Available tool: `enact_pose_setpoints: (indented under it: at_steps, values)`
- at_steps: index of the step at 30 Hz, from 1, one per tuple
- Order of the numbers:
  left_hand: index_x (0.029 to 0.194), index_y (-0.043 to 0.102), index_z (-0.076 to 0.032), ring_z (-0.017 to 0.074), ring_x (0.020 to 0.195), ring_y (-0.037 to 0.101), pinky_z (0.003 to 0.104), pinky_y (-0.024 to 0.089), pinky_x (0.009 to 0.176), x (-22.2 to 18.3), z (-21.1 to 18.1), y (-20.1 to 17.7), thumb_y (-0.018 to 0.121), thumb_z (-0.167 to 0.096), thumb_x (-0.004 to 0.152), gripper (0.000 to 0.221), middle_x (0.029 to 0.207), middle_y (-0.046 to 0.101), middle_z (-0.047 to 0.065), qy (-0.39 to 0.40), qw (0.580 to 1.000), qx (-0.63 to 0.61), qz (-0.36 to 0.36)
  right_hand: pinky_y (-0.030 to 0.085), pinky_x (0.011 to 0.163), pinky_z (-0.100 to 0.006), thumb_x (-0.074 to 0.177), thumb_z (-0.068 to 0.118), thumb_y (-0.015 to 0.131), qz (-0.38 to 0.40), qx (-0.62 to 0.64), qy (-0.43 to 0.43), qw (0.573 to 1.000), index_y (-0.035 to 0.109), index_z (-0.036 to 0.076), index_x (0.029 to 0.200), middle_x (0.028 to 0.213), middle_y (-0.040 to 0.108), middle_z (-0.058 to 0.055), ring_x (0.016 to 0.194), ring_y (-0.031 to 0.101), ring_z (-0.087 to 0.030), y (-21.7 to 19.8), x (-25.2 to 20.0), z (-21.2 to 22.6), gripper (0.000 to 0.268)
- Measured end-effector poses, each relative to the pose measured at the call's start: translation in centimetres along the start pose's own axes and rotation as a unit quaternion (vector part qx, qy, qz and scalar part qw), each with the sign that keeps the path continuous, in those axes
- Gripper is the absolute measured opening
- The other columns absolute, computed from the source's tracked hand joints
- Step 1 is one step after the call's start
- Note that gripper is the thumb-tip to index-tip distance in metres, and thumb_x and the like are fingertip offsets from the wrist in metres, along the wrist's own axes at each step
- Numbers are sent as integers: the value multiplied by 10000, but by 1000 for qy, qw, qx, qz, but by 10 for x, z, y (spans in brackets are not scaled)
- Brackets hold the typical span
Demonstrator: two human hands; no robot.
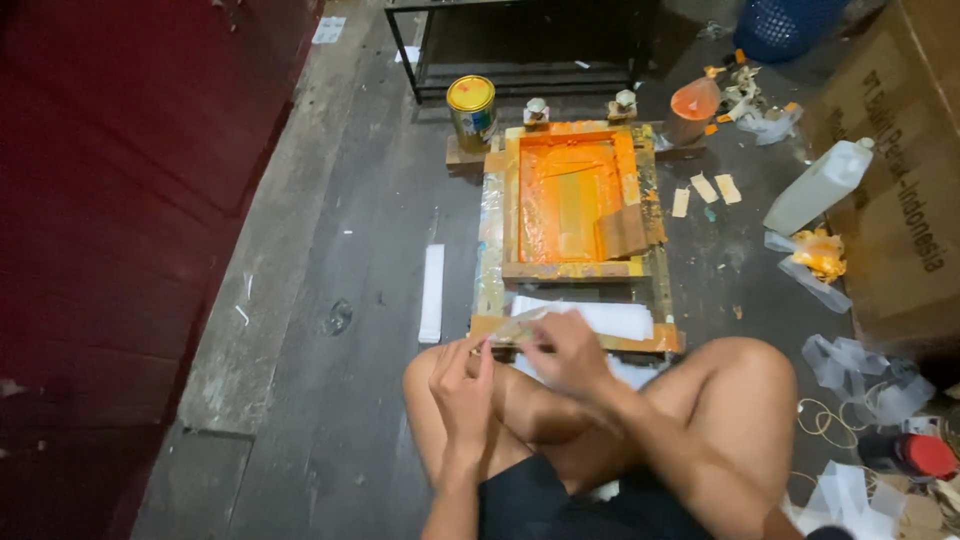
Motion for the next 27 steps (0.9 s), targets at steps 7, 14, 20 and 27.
enact_pose_setpoints:
  at_steps: [7, 14, 20, 27]
  values:
    - [1173, 676, 10, 199, 827, 727, 305, 595, 787, -23, 21, 25, 727, -27, 852, 327, 924, 775, 88, -153, 979, -104, -87, 551, 860, -327, 755, -1, 778, -84, 112, 84, 987, 606, 46, 1201, 1207, 628, -109, 1012, 638, -248, 55, -25, 12, 480]
    - [1344, 578, 20, 252, 1068, 718, 366, 556, 1012, -8, 30, 7, 720, -33, 856, 511, 1153, 746, 142, -98, 987, -93, -89, 524, 790, -299, 800, -17, 729, -89, 185, 123, 971, 720, 43, 984, 953, 713, -55, 844, 639, -192, 59, 8, 10, 193]
    - [1220, 696, -54, 405, 1090, 659, 499, 511, 973, 14, 165, 35, 768, -196, 867, 387, 1136, 690, 149, -114, 985, 22, 127, 483, 599, -276, 840, 195, 833, -22, 279, 267, 922, 675, 89, 811, 632, 698, -12, 567, 544, -98, 121, 29, -41, 193]
    - [843, 741, -89, 261, 740, 668, 403, 530, 741, 17, 238, 34, 643, -221, 1002, 228, 758, 704, 94, -228, 952, -11, 205, 455, 583, -300, 917, 169, 778, 14, 297, 277, 914, 649, 68, 854, 596, 679, -68, 521, 534, -153, 175, 74, -85, 175]
Point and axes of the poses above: each hand's wrist, its own x-axis towards the middle knuckle, its own y-axis out of the palm, z = x × y, the point moved 6 cm from there along x, towards the middle knuckle
